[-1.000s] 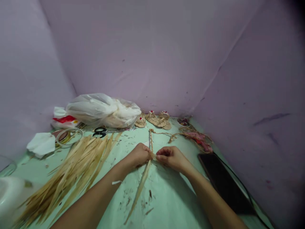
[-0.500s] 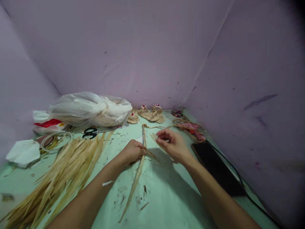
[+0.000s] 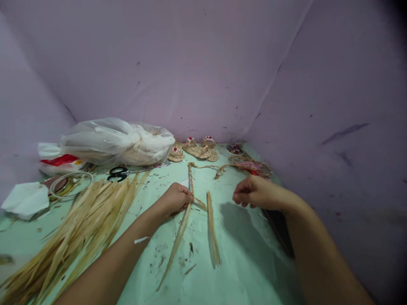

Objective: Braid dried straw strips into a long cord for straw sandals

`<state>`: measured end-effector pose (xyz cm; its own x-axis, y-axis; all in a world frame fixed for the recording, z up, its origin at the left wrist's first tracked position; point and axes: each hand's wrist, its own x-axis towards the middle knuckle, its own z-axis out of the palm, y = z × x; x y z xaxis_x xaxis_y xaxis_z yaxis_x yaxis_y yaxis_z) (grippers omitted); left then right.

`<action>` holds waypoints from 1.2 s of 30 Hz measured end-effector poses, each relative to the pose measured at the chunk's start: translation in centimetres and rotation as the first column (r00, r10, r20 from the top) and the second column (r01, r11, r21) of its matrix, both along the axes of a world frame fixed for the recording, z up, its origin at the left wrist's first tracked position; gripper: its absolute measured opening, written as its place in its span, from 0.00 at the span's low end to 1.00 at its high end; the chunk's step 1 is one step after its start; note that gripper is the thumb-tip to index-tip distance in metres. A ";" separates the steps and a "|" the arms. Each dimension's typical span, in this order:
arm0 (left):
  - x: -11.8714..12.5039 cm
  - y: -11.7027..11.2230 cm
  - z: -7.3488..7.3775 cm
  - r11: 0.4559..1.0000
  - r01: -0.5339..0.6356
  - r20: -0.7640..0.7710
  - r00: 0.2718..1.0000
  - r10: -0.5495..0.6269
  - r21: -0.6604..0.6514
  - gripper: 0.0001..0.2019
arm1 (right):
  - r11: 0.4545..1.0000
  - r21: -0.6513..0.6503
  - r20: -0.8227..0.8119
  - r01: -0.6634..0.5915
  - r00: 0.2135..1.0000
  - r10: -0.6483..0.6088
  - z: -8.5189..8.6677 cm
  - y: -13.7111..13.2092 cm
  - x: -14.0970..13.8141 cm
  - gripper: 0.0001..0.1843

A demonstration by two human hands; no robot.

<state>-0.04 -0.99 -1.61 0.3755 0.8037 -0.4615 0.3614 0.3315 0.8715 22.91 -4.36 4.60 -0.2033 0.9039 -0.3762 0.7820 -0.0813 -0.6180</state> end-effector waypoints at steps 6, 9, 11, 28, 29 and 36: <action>0.0 0.2 -0.1 1.000 0.009 -0.011 1.000 -0.009 0.009 0.07 | 0.968 0.233 0.236 0.091 0.961 -0.147 -3.2 0.7 -4.7 0.10; 0.0 0.2 -0.1 1.000 0.016 -0.018 1.000 -0.015 0.015 0.07 | 0.951 0.299 0.341 0.082 0.921 -0.187 -4.5 1.0 -6.0 0.11; 0.0 0.2 0.0 1.000 0.013 -0.011 1.000 -0.013 0.011 0.07 | 0.950 0.298 0.319 0.088 0.929 -0.186 -4.8 1.2 -5.9 0.08; 0.2 -0.2 0.8 1.000 -0.005 0.007 1.000 0.005 -0.003 0.05 | 0.989 -0.141 -0.561 0.055 0.819 -0.125 -4.5 0.9 -6.4 0.11; 0.2 -0.2 0.8 1.000 -0.008 0.011 1.000 0.008 -0.002 0.06 | 0.988 -0.130 -0.568 0.078 0.811 -0.139 -4.7 1.0 -6.5 0.12; 0.0 0.0 0.4 1.000 0.004 0.021 1.000 -0.004 0.019 0.06 | 0.990 0.082 -0.427 0.112 0.902 -0.066 -7.1 1.5 -6.8 0.12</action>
